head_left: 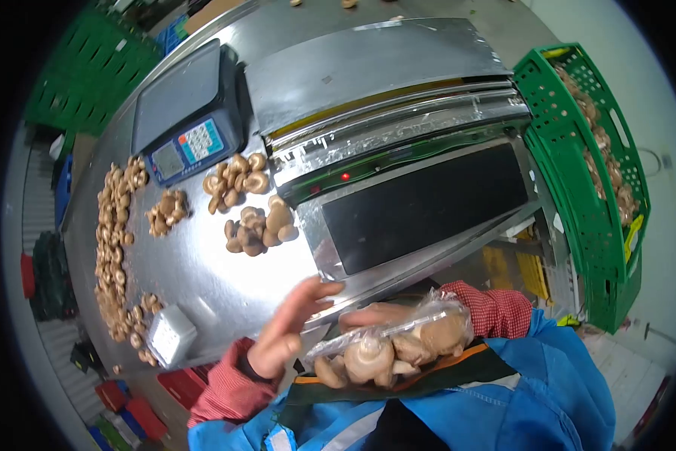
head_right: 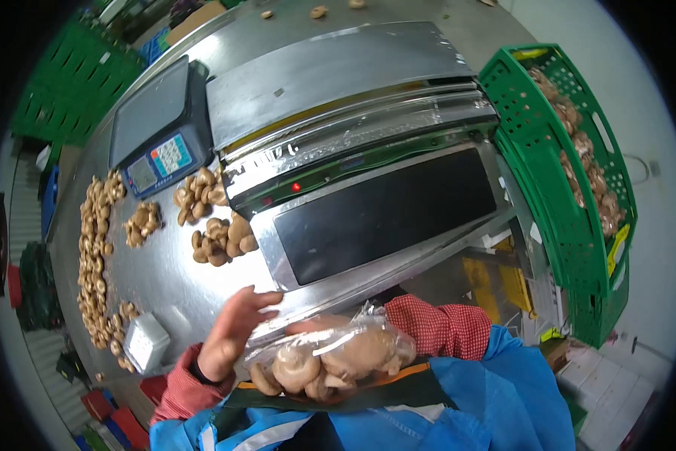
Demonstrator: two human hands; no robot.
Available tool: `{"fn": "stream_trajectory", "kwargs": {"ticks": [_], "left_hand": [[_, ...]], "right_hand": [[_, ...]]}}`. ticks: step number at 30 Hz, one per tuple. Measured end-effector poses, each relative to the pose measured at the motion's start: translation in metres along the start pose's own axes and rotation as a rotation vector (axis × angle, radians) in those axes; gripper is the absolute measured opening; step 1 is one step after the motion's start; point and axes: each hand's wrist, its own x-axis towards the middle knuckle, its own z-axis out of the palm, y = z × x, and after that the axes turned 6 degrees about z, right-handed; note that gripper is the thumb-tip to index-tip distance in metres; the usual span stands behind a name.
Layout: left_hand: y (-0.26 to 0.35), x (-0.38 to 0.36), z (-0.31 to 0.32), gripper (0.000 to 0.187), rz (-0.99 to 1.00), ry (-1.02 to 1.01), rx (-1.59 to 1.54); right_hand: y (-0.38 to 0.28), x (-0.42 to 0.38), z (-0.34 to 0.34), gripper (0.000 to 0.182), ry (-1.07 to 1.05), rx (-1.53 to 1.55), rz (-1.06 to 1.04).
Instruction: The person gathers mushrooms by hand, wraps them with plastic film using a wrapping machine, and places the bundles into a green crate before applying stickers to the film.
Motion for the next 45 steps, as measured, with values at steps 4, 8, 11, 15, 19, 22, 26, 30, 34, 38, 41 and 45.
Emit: {"fn": "stream_trajectory", "kwargs": {"ticks": [4,8,11,15,19,22,26,30,34,38,41,45], "left_hand": [[-0.028,-0.005,-0.008,0.066,-0.321,-0.168,0.045],[-0.066,0.009,-0.015,0.066,-0.342,0.107,-0.353],[-0.059,0.048,0.029,0.061,-0.26,0.275,-0.301],[-0.06,0.126,0.1,0.059,-0.019,-0.11,0.073],[-0.066,0.191,0.192,0.063,0.04,-0.413,0.023],[-0.084,0.219,0.216,0.057,-0.018,-0.473,-0.017],[-0.104,0.231,0.212,0.043,-0.078,-0.309,0.123],[-0.126,0.229,0.196,0.032,-0.13,-0.142,0.117],[-0.127,0.228,0.194,0.027,-0.167,-0.05,0.085],[-0.123,0.222,0.181,0.025,-0.184,-0.001,0.121],[-0.114,0.209,0.168,0.024,-0.197,0.041,0.148],[-0.092,0.181,0.126,0.023,-0.033,0.118,0.132]], "right_hand": [[-0.015,-0.018,-0.008,0.018,0.081,0.31,0.048],[0.086,-0.054,-0.032,0.049,0.581,0.612,-0.195],[0.027,-0.102,-0.032,0.068,0.414,0.524,-0.354],[-0.023,-0.134,-0.047,0.054,1.039,0.347,-0.549],[-0.076,-0.221,-0.063,0.039,1.441,0.176,-0.701],[-0.11,-0.333,-0.075,0.037,1.758,-0.175,-0.607],[-0.135,-0.476,-0.095,0.036,2.211,-0.055,-0.664],[-0.077,-0.614,-0.149,0.058,2.417,-0.284,0.285],[-0.002,-0.64,-0.206,0.054,2.239,-0.556,0.674],[0.004,-0.621,-0.208,0.048,1.756,-0.834,1.114],[-0.032,-0.574,-0.183,0.042,2.029,-1.044,0.592],[-0.128,-0.433,-0.172,0.019,2.032,-1.657,0.837]]}}
